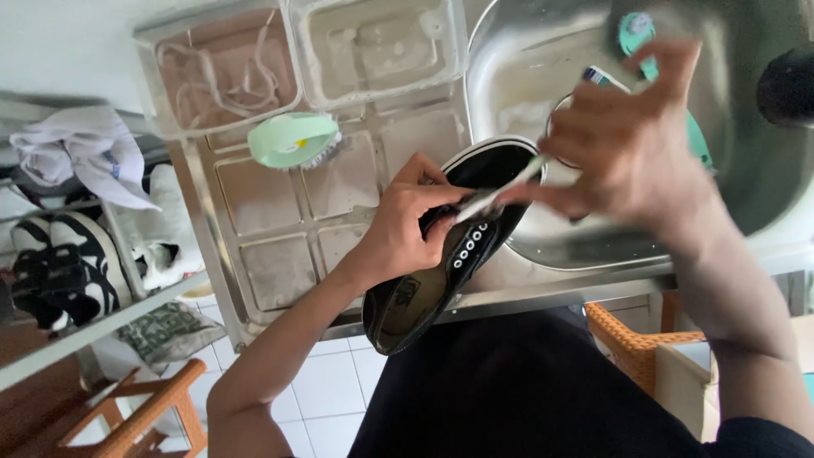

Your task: The person cleans a shoe by hand using a toothbrush and a cleaning agent, then rinses the shoe under running water from a faucet before scrubbing the inner part with a larger brush.

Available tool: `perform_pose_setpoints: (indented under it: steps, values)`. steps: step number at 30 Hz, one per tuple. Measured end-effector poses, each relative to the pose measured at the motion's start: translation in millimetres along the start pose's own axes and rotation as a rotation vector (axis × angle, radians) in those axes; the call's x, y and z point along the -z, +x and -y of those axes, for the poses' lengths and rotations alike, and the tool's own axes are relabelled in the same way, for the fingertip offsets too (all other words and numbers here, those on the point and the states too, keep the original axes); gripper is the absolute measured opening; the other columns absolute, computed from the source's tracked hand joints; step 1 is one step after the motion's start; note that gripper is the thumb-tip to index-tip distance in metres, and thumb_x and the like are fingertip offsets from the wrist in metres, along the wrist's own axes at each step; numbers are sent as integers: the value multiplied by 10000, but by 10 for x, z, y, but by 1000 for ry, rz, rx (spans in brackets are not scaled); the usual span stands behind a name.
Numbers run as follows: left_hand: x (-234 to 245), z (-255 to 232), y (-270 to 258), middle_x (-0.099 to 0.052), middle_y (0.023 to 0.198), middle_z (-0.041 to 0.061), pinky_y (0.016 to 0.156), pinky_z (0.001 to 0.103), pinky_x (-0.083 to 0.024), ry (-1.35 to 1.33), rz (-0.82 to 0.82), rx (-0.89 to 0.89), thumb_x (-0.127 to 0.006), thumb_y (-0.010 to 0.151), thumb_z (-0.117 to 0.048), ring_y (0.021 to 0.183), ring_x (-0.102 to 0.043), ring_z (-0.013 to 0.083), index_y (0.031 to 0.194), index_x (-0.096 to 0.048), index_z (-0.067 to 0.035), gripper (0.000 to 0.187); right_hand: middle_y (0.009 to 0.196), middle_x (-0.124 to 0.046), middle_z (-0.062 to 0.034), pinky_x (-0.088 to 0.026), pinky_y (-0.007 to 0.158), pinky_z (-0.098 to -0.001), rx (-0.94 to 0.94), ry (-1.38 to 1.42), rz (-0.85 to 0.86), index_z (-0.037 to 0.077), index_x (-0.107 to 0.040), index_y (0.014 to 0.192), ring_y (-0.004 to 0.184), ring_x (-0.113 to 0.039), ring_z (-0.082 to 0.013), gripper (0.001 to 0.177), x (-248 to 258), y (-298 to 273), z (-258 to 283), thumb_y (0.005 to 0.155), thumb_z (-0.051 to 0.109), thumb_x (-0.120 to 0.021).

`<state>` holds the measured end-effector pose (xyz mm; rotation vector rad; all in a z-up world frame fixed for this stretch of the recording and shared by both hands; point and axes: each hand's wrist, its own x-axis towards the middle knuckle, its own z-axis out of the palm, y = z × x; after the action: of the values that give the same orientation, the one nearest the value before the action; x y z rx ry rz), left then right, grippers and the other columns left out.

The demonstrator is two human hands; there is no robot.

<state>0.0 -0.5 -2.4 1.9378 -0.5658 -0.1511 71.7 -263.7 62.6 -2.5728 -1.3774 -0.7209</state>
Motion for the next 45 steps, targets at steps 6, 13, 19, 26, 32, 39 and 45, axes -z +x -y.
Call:
perform_pose_setpoints:
  steps: [6,13,19,26,32,39,45]
  values:
    - [-2,-36,15,-625,867,79,745,312,-504,16,-25,21,-692,819,34,938,-554,220,1140,-750,-69,342,606,-547,73,-277,1080,-489,-85,6,-20,193,-684,698,560,-498,-128,704,34,-86,-20,1114,744,-549]
    - [-32,-50,67,-651,871,30,720,307,-500,20,-48,-18,-644,844,51,919,-533,216,1125,-757,-87,332,606,-504,63,-301,955,-492,-6,102,18,154,-595,645,594,-502,-162,692,109,33,-41,1100,665,-700]
    - [-40,-27,42,-575,896,94,744,315,-518,11,-43,-8,-660,834,52,937,-553,221,1109,-749,-64,311,594,-477,60,-339,984,-518,-103,27,126,173,-612,678,557,-448,-196,693,96,-170,-183,1090,729,-643]
    - [-14,-6,28,-549,932,97,782,321,-514,29,-40,-4,-700,861,43,935,-544,232,1177,-741,-69,338,628,-567,60,-358,991,-516,-89,145,129,178,-675,717,582,-523,-183,609,-73,-105,-247,1016,698,-777]
    - [-4,-18,8,-628,875,72,743,292,-497,-4,-45,5,-652,832,53,945,-539,211,1172,-753,-82,379,612,-551,59,-320,967,-488,-53,242,92,134,-632,662,556,-519,-182,641,-32,19,-80,1005,675,-672]
    - [70,-83,-61,-625,933,122,800,339,-573,20,-99,-96,-745,791,34,964,-623,239,1027,-781,-62,257,628,-480,3,-324,694,-388,-251,215,-24,57,-597,752,564,-451,-203,614,-376,12,-135,1098,475,-884]
    - [190,-134,-103,-759,935,46,876,384,-523,184,-48,-362,-701,911,-252,984,-665,233,1027,-769,-101,203,965,-631,-91,-516,660,-468,-158,489,356,58,-638,953,931,-672,-374,110,-355,543,163,998,148,-595]
